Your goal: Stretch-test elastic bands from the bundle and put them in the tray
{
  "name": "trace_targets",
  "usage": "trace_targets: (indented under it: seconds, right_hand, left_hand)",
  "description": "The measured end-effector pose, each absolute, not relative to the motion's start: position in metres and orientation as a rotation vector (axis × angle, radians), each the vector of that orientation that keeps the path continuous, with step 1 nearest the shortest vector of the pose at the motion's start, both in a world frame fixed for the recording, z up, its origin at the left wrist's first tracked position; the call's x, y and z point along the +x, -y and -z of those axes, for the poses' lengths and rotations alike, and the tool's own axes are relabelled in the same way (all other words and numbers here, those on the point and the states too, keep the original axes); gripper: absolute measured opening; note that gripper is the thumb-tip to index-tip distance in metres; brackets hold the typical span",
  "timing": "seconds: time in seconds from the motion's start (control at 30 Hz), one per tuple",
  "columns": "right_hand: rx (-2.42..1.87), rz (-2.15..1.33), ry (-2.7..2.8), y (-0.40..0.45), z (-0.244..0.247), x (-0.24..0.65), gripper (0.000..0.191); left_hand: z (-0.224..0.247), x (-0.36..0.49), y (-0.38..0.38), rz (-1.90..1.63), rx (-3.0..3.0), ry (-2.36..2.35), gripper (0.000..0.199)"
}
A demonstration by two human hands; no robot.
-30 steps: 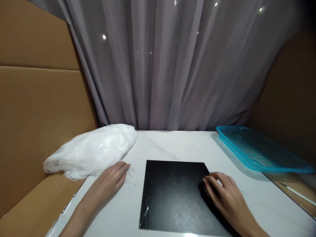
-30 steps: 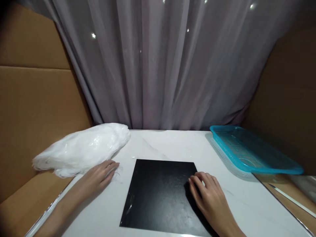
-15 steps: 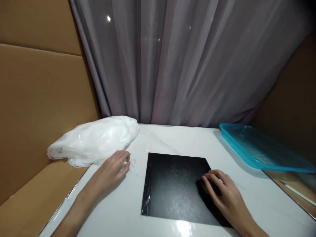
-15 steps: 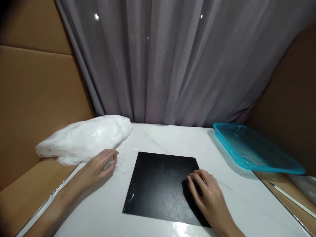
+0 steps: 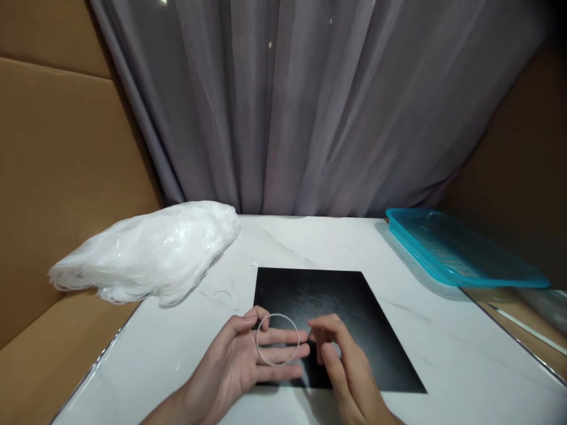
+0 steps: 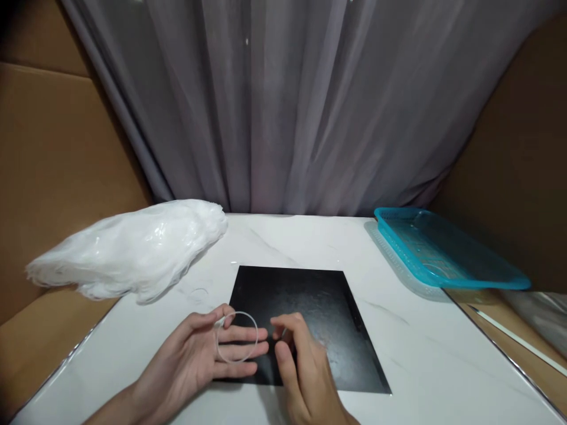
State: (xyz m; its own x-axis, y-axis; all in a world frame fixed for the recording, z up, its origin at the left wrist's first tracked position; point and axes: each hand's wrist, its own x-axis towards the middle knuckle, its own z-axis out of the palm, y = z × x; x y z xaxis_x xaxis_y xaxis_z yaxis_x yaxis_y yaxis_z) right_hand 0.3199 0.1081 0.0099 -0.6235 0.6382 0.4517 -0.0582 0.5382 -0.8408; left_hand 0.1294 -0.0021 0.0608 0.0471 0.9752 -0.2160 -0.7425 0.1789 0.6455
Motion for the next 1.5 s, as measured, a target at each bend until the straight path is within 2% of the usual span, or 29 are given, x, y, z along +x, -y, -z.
trace_targets:
  seconds: [0.33, 0.5, 0.73, 0.9, 1.1, 1.37, 1.43, 1.5]
  right_hand:
    - [-0.608, -1.315, 1.876, -0.108, -0.032, 0.325, 0.034]
    - [-0.626, -1.479, 1.823, -0.105, -0.042, 0.327, 0.042]
    - [-0.525, -1.972, 1.613, -0.111, -0.04, 0.329, 0.051]
    - [-0.524, -2.05, 1.527, -0.112, -0.041, 0.33, 0.051]
    - [-0.699, -1.917, 1.495, -0.119, -0.038, 0.327, 0.03]
    - [-0.936, -1.405, 1.795, -0.157, -0.02, 0.336, 0.039]
    - [-0.975, -1.181, 1.994, -0.17, -0.018, 0.345, 0.039]
    - [-1.019, -0.81, 2.21, -0.188, -0.015, 0.359, 0.042]
  left_hand:
    - [-0.067, 0.132, 0.007, -1.292, 0.47, -0.406, 0.046]
    - [-0.08, 0.138, 0.011, -1.278, 0.447, -0.332, 0.046]
    - [-0.082, 0.139, 0.011, -1.273, 0.387, -0.314, 0.044]
    - [-0.081, 0.138, 0.011, -1.269, 0.396, -0.287, 0.045]
    - [-0.083, 0.137, 0.011, -1.247, 0.406, -0.33, 0.048]
    - [-0.082, 0.135, 0.011, -1.275, 0.429, -0.347, 0.051]
    - [-0.081, 0.135, 0.012, -1.287, 0.422, -0.336, 0.051]
    - [-0.081, 0.135, 0.013, -1.295, 0.424, -0.316, 0.051]
